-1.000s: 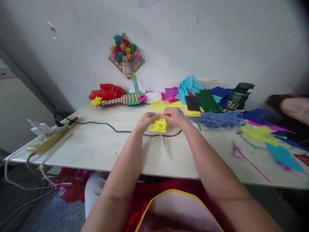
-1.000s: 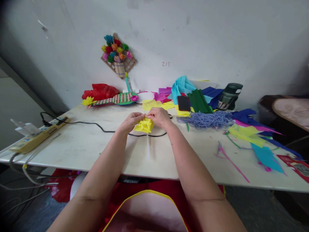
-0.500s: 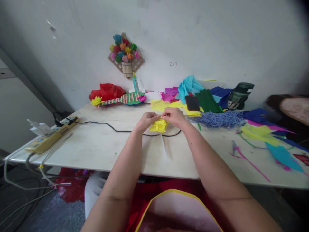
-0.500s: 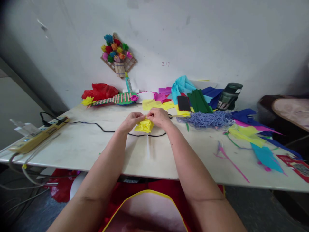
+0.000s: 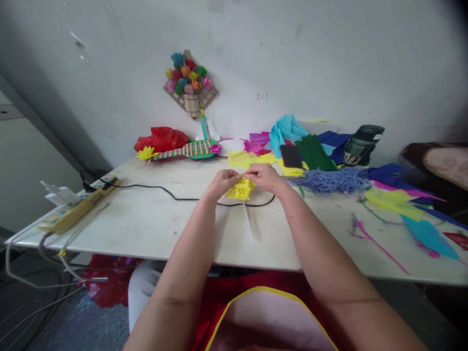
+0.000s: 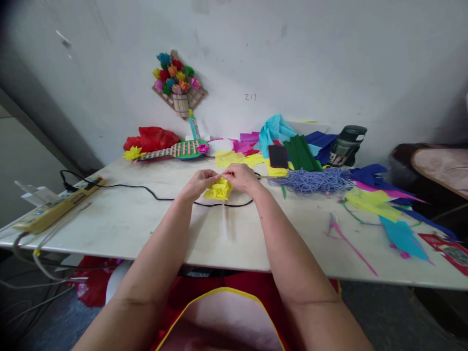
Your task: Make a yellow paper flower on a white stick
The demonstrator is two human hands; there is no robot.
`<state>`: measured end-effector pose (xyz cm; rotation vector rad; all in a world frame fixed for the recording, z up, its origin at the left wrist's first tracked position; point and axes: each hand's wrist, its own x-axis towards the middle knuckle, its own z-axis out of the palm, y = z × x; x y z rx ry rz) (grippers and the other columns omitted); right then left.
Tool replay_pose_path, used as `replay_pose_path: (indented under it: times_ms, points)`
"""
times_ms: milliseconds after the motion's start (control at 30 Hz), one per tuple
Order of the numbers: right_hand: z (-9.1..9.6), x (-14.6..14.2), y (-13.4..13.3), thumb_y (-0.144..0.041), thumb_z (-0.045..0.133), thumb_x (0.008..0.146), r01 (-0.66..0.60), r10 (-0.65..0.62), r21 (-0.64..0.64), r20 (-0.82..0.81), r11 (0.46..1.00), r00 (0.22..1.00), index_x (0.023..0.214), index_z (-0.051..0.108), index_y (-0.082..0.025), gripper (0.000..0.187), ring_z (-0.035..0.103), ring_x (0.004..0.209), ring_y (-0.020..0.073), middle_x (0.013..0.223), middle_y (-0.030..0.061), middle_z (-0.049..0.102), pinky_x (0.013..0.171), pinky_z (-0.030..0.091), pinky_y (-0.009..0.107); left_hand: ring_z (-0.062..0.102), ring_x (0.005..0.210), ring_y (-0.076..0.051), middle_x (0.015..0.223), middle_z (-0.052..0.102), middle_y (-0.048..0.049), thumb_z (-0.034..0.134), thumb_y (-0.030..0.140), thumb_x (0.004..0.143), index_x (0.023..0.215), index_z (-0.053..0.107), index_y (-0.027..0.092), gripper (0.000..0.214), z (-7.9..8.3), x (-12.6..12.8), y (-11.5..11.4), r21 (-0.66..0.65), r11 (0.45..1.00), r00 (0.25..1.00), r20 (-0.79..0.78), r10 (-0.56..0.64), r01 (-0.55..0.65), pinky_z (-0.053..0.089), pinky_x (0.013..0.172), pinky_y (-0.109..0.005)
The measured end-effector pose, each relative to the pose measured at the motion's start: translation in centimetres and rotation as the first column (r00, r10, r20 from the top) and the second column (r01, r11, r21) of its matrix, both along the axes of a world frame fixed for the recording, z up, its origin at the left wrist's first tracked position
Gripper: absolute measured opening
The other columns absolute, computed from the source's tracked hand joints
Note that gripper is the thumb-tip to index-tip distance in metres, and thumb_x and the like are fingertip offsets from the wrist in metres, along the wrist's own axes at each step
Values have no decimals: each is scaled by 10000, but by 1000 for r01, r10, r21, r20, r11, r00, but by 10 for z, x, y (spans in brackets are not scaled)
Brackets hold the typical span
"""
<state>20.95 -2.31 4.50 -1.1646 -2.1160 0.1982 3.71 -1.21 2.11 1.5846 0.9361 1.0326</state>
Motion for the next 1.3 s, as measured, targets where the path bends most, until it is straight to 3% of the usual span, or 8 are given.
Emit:
replay_pose_path:
  times_ms: [300,567,733,1067,1300]
  points:
    - [1,5,1,-263,555,813,2,-3,7,177,1000,984,770,722,-190,187,567,734,143,809,37,647,612,371,244,470,520,-84,576,546,14,720,426,584,693,599,121,346,-3,0,3,5,1000,1000,-12,-11,11,327,500,-214]
    - [2,3,-1,-239,575,800,40,-49,59,162,997,986,790,725,-224,151,585,833,160,942,24,656,635,384,266,485,526,-86,577,563,9,736,446,559,676,596,119,375,-1,1,1,-49,998,998,60,-24,27,348,523,-221]
    - [3,1,-2,-239,595,788,62,-73,72,160,995,984,786,726,-224,132,592,865,168,988,17,655,649,395,276,497,519,-91,567,570,-3,689,451,629,657,597,118,347,-4,0,4,-65,996,994,95,-54,60,347,520,-224]
    - [5,-3,-8,-229,570,800,91,-106,81,199,992,974,774,721,-229,153,592,870,162,994,8,660,638,384,269,556,555,-125,611,615,-38,692,456,614,696,633,116,355,-7,0,8,-169,985,996,85,-9,24,382,533,-237]
    - [6,-4,-9,-223,548,812,123,-141,93,219,988,966,791,717,-209,171,593,867,161,991,12,657,624,364,276,543,556,-116,597,600,-27,663,518,641,656,621,131,390,-12,-2,14,-173,980,989,94,112,-95,384,542,-236]
